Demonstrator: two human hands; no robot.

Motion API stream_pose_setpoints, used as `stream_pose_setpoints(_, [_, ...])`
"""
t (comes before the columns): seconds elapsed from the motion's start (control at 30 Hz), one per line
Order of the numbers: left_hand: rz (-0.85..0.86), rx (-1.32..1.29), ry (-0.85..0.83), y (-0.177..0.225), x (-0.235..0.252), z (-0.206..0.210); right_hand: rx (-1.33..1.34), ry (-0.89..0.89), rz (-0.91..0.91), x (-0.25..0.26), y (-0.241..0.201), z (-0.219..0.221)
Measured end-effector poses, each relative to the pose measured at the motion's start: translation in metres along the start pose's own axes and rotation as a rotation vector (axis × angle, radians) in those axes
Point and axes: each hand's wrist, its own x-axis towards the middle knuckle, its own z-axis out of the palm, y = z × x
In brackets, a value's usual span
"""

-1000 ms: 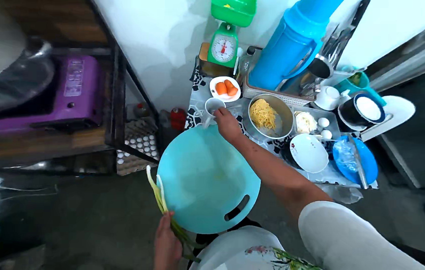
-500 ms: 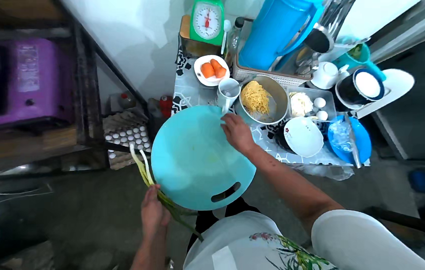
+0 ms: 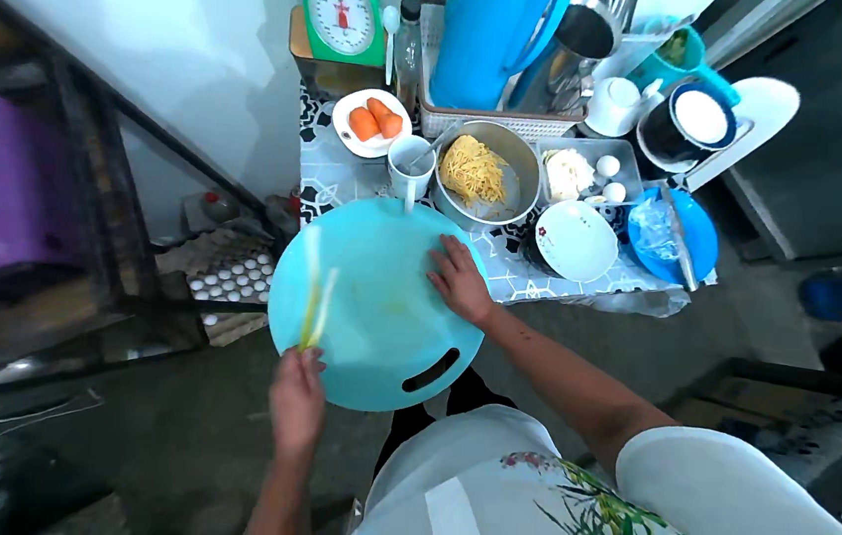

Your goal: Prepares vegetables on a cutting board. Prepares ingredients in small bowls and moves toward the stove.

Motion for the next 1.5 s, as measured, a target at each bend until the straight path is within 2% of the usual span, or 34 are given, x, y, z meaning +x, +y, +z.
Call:
stream_pose_setpoints(0.07, [0.088,0.179,-0.119,0.019,0.019,0.004,0.053,-0.007,0.041,-0.01,-0.005,-0.011])
stream_pose_setpoints(0.17, [0.348,0.366,-0.048,0.015,0.053,0.028,0.086,-0.025,0.039,-0.029,-0.012,-0.03])
stream_pose_setpoints(0.3, [0.503,0.403,-0.063,0.014,0.085,0.056,-0.039,0.161,0.046,-0.059,0.004,-0.096])
stream_pose_setpoints(0.4, [0.533,0.394,-0.039,0.024,0.088,0.066,-0.202,0.308,0.268,-0.081,0.057,-0.172])
stream_pose_setpoints(0.53, [0.61,0.36,0.01,0.038,0.085,0.075,-0.283,0.238,0.788,-0.108,0.17,-0.256])
stream_pose_setpoints(0.6, [0.66,0.376,0.024,0.047,0.084,0.08,-0.255,0.158,0.975,-0.122,0.222,-0.27])
stream_pose_setpoints(0.67, [0.654,0.415,0.018,0.055,0.082,0.085,-0.218,0.038,1.069,-0.13,0.257,-0.269])
stream_pose_setpoints(0.73, [0.606,0.449,0.001,0.065,0.084,0.091,-0.2,-0.015,1.081,-0.134,0.276,-0.266])
stream_pose_setpoints(0.9, [0.586,0.494,0.023,0.084,0.096,0.116,-0.154,0.041,1.071,-0.147,0.296,-0.266])
stream_pose_setpoints(1.1, [0.573,0.419,-0.017,0.111,0.115,0.141,-0.146,0.207,1.163,-0.174,0.262,-0.289])
stream_pose_setpoints(1.2, [0.532,0.387,-0.02,0.105,0.111,0.13,-0.052,0.316,1.004,-0.187,0.211,-0.298])
stream_pose_setpoints(1.27, [0.494,0.387,-0.02,0.091,0.102,0.12,0.035,0.246,0.815,-0.186,0.166,-0.294])
stream_pose_setpoints(1.33, [0.496,0.379,-0.013,0.073,0.096,0.112,0.12,0.051,0.607,-0.166,0.113,-0.275])
stream_pose_setpoints(1.43, [0.528,0.355,-0.001,0.058,0.097,0.107,0.187,-0.193,0.385,-0.111,0.041,-0.215])
stream_pose_setpoints(1.5, [0.564,0.349,-0.026,0.055,0.101,0.107,0.166,-0.297,0.337,-0.074,0.014,-0.175])
